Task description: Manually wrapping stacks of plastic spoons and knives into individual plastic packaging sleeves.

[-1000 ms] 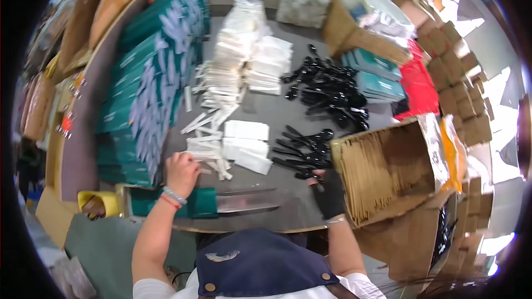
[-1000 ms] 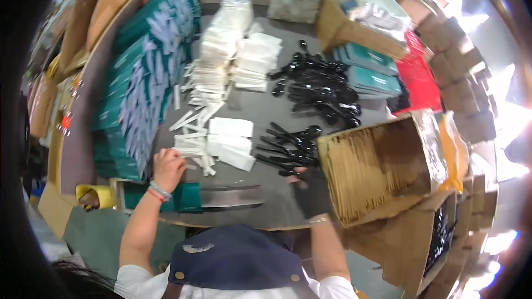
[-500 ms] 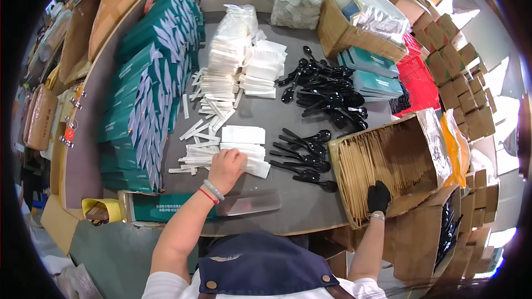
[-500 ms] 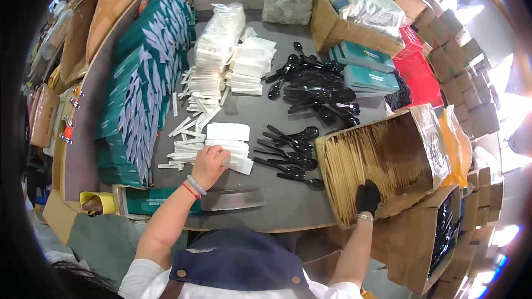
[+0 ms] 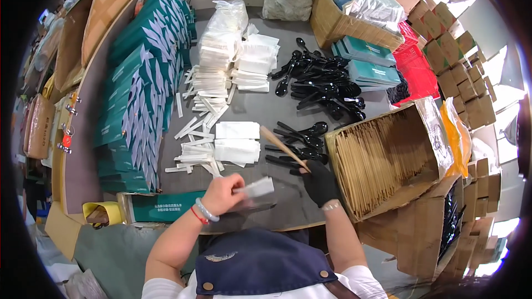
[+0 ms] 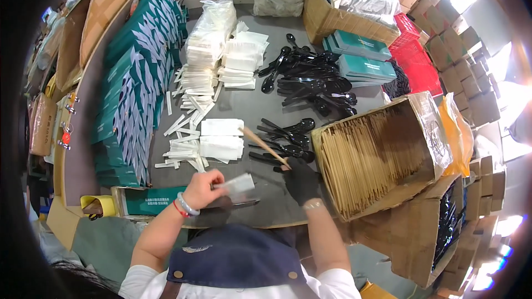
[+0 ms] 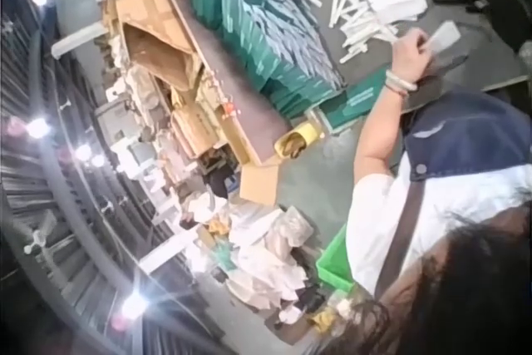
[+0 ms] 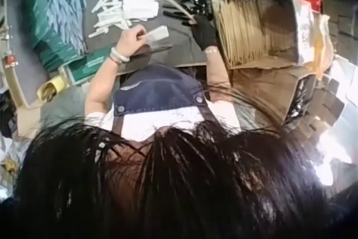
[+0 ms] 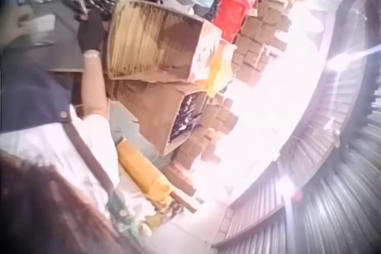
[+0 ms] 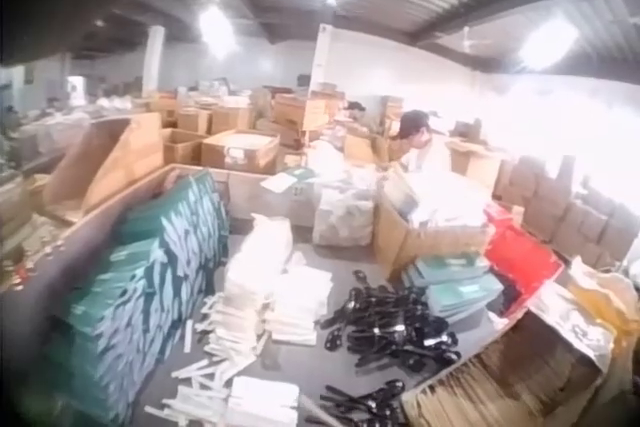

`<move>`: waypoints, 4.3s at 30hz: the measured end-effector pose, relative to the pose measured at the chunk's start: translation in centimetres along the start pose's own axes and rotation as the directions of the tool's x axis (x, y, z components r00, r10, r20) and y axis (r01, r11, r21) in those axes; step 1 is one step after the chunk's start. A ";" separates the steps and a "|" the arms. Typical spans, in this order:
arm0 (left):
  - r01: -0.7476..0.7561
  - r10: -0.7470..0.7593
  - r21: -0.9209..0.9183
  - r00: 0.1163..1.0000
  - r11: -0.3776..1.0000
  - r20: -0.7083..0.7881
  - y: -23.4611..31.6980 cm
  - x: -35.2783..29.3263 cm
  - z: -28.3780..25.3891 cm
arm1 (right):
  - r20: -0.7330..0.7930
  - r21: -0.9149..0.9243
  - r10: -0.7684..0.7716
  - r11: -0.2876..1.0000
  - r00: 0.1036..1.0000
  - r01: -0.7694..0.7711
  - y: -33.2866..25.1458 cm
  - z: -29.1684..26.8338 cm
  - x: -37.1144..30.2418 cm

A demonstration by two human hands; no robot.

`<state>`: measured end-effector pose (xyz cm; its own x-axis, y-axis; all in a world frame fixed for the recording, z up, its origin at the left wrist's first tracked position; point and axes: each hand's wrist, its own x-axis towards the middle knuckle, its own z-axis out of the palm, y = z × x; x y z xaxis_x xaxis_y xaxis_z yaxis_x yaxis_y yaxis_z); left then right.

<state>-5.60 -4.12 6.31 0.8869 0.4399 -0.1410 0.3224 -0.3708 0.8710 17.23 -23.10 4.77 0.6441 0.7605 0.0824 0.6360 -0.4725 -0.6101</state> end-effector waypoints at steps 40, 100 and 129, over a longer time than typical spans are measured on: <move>-0.103 0.181 0.551 0.979 0.828 -0.089 -5.3 -8.9 -1.8 | 0.592 -0.069 -0.318 0.895 0.740 0.440 -3.8 4.2 -2.8; 0.202 -0.008 0.380 0.891 0.903 -0.454 -7.1 -7.3 -1.0 | 0.278 0.078 -0.542 0.836 0.793 0.544 -11.2 8.7 -2.3; 0.170 0.098 0.468 0.863 0.867 -0.495 -8.6 0.7 -8.4 | -0.486 0.469 0.701 0.713 0.522 -0.520 21.7 -12.9 -6.4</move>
<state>-10.54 6.26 2.67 0.6333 0.7486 0.1966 0.5853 -0.6294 0.5112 32.37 -44.00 1.20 0.9886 -0.1503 -0.0014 -0.0809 -0.5239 -0.8479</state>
